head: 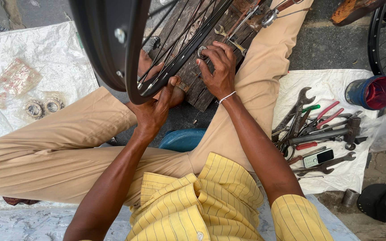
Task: The person is sitting on the ground and repairing a bicycle wheel. They use a wrench to tighten the spokes and adjust the rim of the wheel.
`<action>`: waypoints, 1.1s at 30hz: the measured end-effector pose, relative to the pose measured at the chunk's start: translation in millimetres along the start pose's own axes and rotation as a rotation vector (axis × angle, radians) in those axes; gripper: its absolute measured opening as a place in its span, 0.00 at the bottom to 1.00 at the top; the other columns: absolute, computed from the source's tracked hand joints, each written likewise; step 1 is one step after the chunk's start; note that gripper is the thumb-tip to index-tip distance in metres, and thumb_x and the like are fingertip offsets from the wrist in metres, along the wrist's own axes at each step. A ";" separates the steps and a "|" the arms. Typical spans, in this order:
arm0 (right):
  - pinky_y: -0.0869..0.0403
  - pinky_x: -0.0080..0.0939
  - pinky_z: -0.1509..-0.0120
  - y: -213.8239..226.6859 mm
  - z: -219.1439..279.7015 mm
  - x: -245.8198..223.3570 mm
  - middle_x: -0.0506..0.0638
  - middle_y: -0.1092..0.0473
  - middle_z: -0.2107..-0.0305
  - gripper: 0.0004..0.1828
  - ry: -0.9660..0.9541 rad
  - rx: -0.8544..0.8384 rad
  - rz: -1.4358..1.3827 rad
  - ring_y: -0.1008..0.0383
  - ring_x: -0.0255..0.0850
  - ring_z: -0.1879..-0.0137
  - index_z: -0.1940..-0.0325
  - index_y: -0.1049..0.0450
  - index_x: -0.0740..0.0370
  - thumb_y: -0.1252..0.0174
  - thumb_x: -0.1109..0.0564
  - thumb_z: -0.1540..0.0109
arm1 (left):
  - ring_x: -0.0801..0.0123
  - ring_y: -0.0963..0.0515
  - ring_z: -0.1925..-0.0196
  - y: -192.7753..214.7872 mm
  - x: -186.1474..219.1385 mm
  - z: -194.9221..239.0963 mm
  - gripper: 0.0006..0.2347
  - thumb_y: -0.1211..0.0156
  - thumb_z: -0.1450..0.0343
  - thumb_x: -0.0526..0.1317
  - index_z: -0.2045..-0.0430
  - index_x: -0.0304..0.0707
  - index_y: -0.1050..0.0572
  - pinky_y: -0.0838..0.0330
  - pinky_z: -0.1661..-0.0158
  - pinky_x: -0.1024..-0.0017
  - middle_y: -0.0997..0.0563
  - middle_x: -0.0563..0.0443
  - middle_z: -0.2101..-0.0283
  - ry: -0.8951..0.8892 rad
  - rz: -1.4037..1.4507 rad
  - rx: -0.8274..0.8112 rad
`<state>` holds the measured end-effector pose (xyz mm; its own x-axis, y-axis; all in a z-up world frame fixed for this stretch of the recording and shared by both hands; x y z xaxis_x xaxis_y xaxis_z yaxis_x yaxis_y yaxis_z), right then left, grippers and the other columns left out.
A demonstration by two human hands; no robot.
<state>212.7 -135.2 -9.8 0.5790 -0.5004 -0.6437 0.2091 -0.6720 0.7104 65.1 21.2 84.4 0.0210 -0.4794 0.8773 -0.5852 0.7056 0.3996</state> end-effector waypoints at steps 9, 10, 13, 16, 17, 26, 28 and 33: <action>0.39 0.55 0.28 2.9 2.2 0.9 0.53 0.24 0.51 0.10 0.012 0.019 -0.008 0.36 0.49 0.32 0.53 0.22 0.62 0.37 0.53 0.34 | 0.72 0.23 0.63 84.1 134.9 -39.9 0.12 0.34 0.22 0.35 0.49 0.29 0.27 0.30 0.68 0.79 0.23 0.46 0.53 -0.334 0.036 0.198; 0.40 0.55 0.28 1.2 2.1 -1.0 0.53 0.24 0.51 0.10 0.017 0.019 -0.008 0.36 0.50 0.32 0.53 0.22 0.62 0.37 0.53 0.34 | 0.72 0.23 0.63 90.5 146.3 -45.8 0.12 0.34 0.23 0.35 0.48 0.28 0.27 0.29 0.67 0.79 0.23 0.46 0.53 -0.351 0.031 0.191; 0.39 0.55 0.28 2.5 -3.7 -4.2 0.54 0.24 0.51 0.11 0.031 0.027 -0.005 0.36 0.50 0.32 0.52 0.22 0.62 0.36 0.53 0.34 | 0.73 0.22 0.61 88.2 170.6 -69.9 0.13 0.35 0.24 0.32 0.47 0.26 0.28 0.28 0.66 0.79 0.22 0.45 0.52 -0.393 -0.017 0.142; 0.39 0.55 0.29 4.7 -3.2 -5.8 0.54 0.24 0.51 0.11 0.026 0.029 -0.003 0.35 0.50 0.32 0.52 0.22 0.62 0.36 0.53 0.34 | 0.73 0.22 0.59 82.3 184.1 -84.5 0.14 0.35 0.25 0.30 0.46 0.24 0.29 0.27 0.65 0.79 0.22 0.44 0.51 -0.411 -0.034 0.105; 0.39 0.55 0.29 4.5 -3.1 -6.1 0.54 0.24 0.51 0.11 0.025 0.028 -0.009 0.35 0.51 0.32 0.52 0.22 0.62 0.36 0.53 0.34 | 0.74 0.21 0.59 80.9 185.0 -87.0 0.15 0.35 0.25 0.30 0.46 0.24 0.29 0.26 0.64 0.79 0.22 0.44 0.50 -0.407 -0.020 0.100; 0.39 0.55 0.28 6.7 -4.2 -9.4 0.54 0.25 0.51 0.11 0.037 0.028 -0.020 0.36 0.51 0.32 0.52 0.22 0.63 0.36 0.54 0.34 | 0.70 0.22 0.50 46.2 100.4 -29.9 0.08 0.38 0.19 0.35 0.48 0.32 0.27 0.28 0.52 0.71 0.23 0.43 0.51 -0.189 0.048 0.144; 0.40 0.56 0.28 6.9 -4.6 -8.1 0.55 0.24 0.51 0.11 0.030 0.023 -0.019 0.36 0.51 0.32 0.52 0.21 0.63 0.36 0.54 0.34 | 0.65 0.20 0.47 30.6 72.0 -19.3 0.10 0.37 0.21 0.36 0.48 0.32 0.25 0.25 0.48 0.67 0.21 0.41 0.49 -0.099 -0.050 0.032; 0.40 0.56 0.27 4.0 0.1 -2.3 0.55 0.24 0.52 0.10 -0.002 0.000 -0.018 0.36 0.51 0.32 0.53 0.21 0.63 0.37 0.54 0.34 | 0.63 0.19 0.45 12.5 28.3 -5.0 0.15 0.35 0.23 0.40 0.46 0.28 0.26 0.24 0.45 0.64 0.20 0.39 0.48 0.052 0.064 -0.010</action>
<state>212.1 -136.8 -5.5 0.5733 -0.4892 -0.6573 0.2194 -0.6813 0.6984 62.4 19.1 115.6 0.0256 -0.4055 0.9137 -0.5783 0.7395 0.3444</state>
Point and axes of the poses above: each hand's wrist, its own z-axis away from the middle knuckle, its own y-axis out of the back of the hand, x = y × z, the point moved 7 cm from there along -z, towards the middle knuckle
